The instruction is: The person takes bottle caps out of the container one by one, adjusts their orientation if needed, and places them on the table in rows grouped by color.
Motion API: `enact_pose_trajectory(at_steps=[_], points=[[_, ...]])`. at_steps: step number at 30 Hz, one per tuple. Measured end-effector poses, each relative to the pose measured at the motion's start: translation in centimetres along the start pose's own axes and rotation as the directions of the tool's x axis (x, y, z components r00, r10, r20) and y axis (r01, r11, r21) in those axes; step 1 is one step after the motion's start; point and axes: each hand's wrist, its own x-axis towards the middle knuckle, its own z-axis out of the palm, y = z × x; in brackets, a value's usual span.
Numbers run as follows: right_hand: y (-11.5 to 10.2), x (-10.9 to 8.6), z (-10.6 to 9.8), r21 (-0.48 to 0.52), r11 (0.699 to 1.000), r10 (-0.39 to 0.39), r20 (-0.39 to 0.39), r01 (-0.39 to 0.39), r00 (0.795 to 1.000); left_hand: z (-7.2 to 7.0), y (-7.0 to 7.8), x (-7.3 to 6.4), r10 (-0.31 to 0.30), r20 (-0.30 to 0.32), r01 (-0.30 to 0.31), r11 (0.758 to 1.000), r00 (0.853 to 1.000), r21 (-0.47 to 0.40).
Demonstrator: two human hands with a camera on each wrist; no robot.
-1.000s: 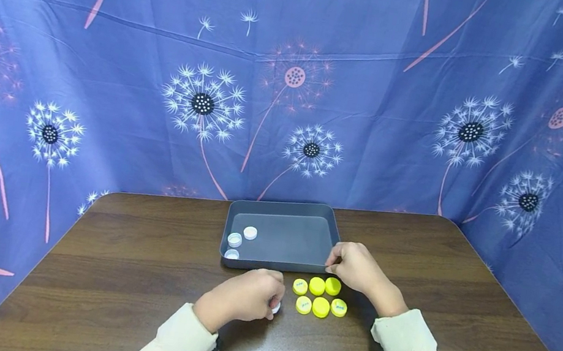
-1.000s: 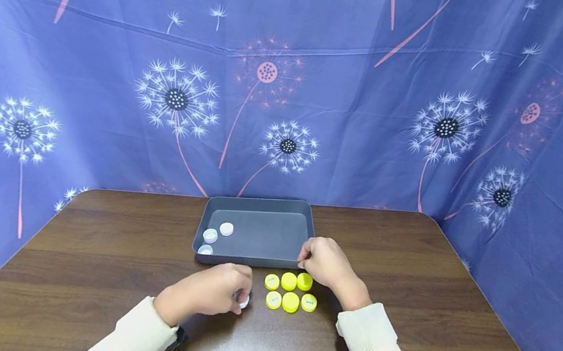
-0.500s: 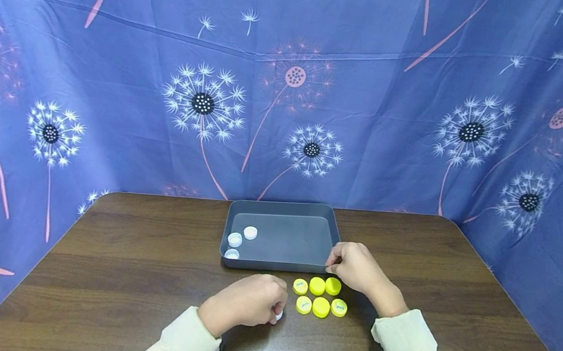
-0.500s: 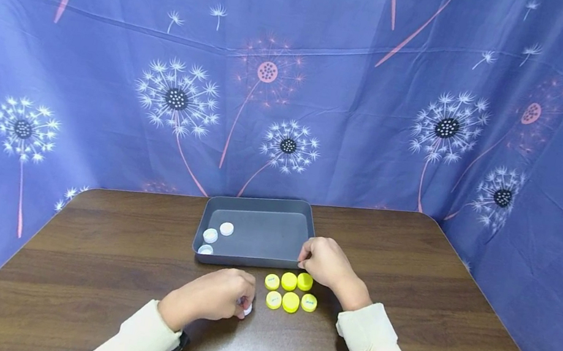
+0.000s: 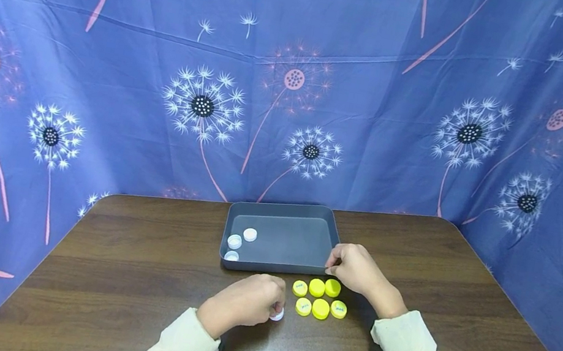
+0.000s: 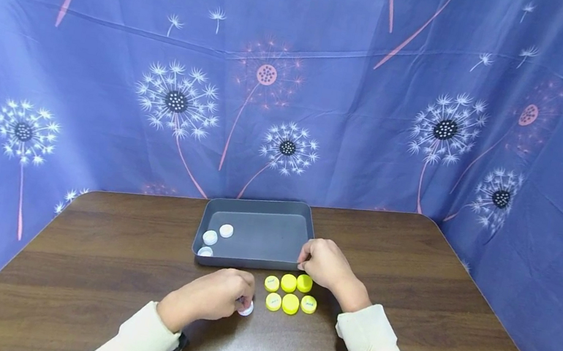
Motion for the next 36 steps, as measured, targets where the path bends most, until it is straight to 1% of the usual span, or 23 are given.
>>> enact_pose_trajectory(at_steps=[4,9,13,19,21,25,28,31,33,36], points=[[0.0,0.0,0.0,0.008,1.0,0.006,0.005,-0.006,1.0,0.0,0.0,0.0,-0.015,-0.001,0.015,1.0,1.0,-0.005],[-0.1,0.0,0.0,0.004,1.0,0.015,0.004,-0.015,1.0,0.0,-0.1,0.1,-0.007,-0.005,0.007,1.0,1.0,0.003],[0.0,0.1,0.0,-0.001,1.0,0.016,0.003,-0.016,1.0,-0.4,-0.4,0.0,-0.01,-0.013,0.01,1.0,1.0,-0.017],[0.0,0.1,0.0,-0.003,1.0,0.002,0.004,-0.002,1.0,-1.9,-1.4,-0.5,-0.08,-0.06,0.074,0.993,0.995,-0.098],[0.0,0.0,0.0,-0.001,1.0,0.003,0.004,-0.003,1.0,-2.4,-1.8,-0.7,-0.096,-0.078,0.086,0.989,0.992,-0.116],[-0.3,0.2,-0.1,-0.003,1.0,0.008,0.002,-0.008,1.0,-3.7,-2.7,-1.5,-0.143,-0.109,0.127,0.982,0.984,-0.139],[-0.5,0.2,0.0,-0.004,1.0,0.007,0.005,-0.007,1.0,-4.8,-3.5,-2.3,-0.194,-0.129,0.174,0.974,0.973,-0.147],[-0.5,0.1,0.1,0.001,1.0,-0.001,0.01,0.001,1.0,-5.6,-4.5,-2.8,-0.235,-0.146,0.21,0.963,0.961,-0.17],[-0.4,0.0,0.1,0.001,1.0,0.001,0.011,-0.001,1.0,-5.8,-5.3,-2.9,-0.264,-0.153,0.236,0.955,0.952,-0.18],[-0.3,0.0,0.1,-0.001,1.0,0.012,0.005,-0.012,1.0,-6.1,-6.5,-2.4,-0.306,-0.149,0.276,0.942,0.94,-0.192]])
